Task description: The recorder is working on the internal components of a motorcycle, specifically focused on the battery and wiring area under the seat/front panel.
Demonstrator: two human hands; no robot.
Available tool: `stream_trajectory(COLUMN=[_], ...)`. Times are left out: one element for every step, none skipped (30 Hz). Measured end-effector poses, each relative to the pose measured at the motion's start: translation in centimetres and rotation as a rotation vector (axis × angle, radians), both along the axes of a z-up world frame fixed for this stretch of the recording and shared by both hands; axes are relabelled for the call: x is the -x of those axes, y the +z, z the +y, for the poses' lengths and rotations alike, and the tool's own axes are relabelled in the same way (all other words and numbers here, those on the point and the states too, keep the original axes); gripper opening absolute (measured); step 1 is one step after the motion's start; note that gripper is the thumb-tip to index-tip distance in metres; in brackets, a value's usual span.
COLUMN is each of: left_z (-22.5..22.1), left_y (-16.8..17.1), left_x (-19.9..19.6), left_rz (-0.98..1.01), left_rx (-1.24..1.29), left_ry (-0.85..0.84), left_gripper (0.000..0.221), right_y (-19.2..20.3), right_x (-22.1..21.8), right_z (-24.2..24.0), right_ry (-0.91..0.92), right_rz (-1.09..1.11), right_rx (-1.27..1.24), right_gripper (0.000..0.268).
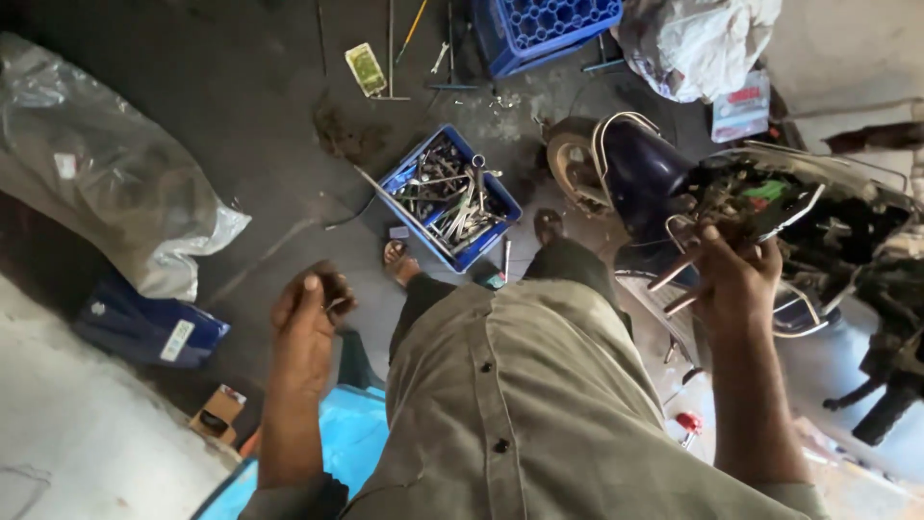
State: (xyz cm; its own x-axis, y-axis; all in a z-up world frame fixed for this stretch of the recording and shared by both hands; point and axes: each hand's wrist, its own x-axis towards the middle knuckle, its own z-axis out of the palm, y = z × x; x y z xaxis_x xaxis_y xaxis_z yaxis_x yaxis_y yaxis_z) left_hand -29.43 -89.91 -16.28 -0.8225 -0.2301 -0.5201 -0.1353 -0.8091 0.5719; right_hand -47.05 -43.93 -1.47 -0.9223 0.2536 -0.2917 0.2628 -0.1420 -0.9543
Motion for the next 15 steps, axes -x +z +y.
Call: stream_trajectory(left_z=[-0.2, -0.6, -0.9, -1.2, -1.3, -1.4, -1.5, -2.0, -2.5, -3.0, -2.9, -2.8, -2.7, -0.3, 2.2], left_y=[-0.4, 0.0, 0.3, 0.6, 0.7, 0.8, 0.9, -0.1, -1.3, -2.4, -2.7, -3.0, -3.3, 0.6, 4.6], left_x=[0.6, 1.4, 2.3, 3.3, 3.8, 4.3, 4.8, 4.8, 5.4, 6.1, 6.9, 7.8, 8.8, 12.2, 15.2], left_rz=[-0.08, -0.072, -0.078, -0.084, -0.085, -0.052, -0.022, -0.026, -0.093, -0.16, -0.159, -0.289, -0.422, -0.421, -0.192], left_rx=[0.121, 0.116, 0.13, 0.145, 0.14, 0.139, 0.142, 0.141, 0.348, 0.558, 0.561, 0.928, 1.299, 1.306, 1.453], left_ry=[-0.044, -0.055, -0.13, -0.204, -0.213, -0.326, -0.435, -0.442, -0.576, -0.706, -0.712, -0.722, -0.713, -0.715, -0.498], left_gripper=[0.04, 0.04, 0.044, 0.05, 0.05, 0.06, 0.073, 0.073, 0.086, 0.099, 0.099, 0.079, 0.061, 0.061, 0.047], right_y=[0.3, 0.0, -0.4, -0.8, -0.9, -1.1, -1.4, -0.6, 0.1, 0.9, 1.0, 1.0, 1.0, 0.8, 0.5], right_x=[0.0, -0.2, -0.2, -0.2, -0.2, -0.2, 0.0, 0.4, 1.2, 2.0, 2.6, 3.3, 4.2, 5.4, 6.4], right_z=[0.1, 0.3, 0.5, 0.8, 0.9, 1.0, 1.0, -0.2, -1.4, -2.5, -3.0, -3.4, -3.7, -3.8, -3.8], right_ry=[0.004, -0.008, 0.009, 0.025, 0.016, 0.043, 0.073, 0.068, 0.079, 0.09, 0.084, 0.162, 0.243, 0.239, 0.319], right_rz=[0.014, 0.021, 0.026, 0.029, 0.026, 0.082, 0.136, 0.131, 0.1, 0.068, 0.068, 0.046, 0.024, 0.024, 0.079], right_rx=[-0.043, -0.047, -0.108, -0.169, -0.174, -0.197, -0.215, -0.215, -0.29, -0.365, -0.363, -0.481, -0.595, -0.589, -0.669], right_gripper=[0.024, 0.024, 0.024, 0.025, 0.025, 0.026, 0.028, 0.028, 0.029, 0.03, 0.03, 0.029, 0.029, 0.029, 0.025])
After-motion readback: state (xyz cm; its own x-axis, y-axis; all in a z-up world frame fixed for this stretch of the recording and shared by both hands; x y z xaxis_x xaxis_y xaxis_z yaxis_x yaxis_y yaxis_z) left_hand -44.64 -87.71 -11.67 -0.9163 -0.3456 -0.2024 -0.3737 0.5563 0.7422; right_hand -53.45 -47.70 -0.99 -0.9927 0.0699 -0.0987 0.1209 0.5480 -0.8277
